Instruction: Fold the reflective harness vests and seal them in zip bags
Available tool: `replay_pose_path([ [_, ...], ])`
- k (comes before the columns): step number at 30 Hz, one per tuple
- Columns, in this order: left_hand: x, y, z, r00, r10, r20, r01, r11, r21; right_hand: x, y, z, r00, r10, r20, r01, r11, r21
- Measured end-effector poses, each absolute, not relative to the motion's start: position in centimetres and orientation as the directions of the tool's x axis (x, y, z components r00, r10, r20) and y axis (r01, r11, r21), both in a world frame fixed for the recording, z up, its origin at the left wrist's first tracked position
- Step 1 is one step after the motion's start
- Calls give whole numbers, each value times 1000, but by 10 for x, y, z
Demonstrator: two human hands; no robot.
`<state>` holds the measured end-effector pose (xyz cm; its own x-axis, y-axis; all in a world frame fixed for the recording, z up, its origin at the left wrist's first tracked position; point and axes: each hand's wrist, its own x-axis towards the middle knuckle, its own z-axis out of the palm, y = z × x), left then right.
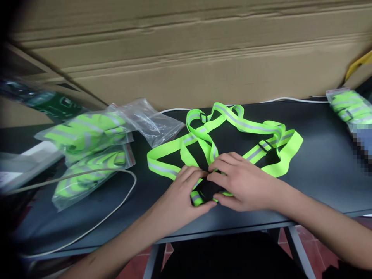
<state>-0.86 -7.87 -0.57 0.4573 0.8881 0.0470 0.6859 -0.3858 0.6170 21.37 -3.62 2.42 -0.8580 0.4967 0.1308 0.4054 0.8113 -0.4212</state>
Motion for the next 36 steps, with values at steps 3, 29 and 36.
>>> replay_pose_path([
  [3,-12,-80,-7,440,897,34,702,-368,610,201,-21,16,-917,393,77,318,831,-456],
  [29,-66,-94,-8,444,813,377,609,-583,538,270,-11,11,-718,510,473,293,839,-459],
  [36,-96,-105,-11,-59,889,453,648,-311,695,314,-41,2,262,884,388,203,342,-917],
])
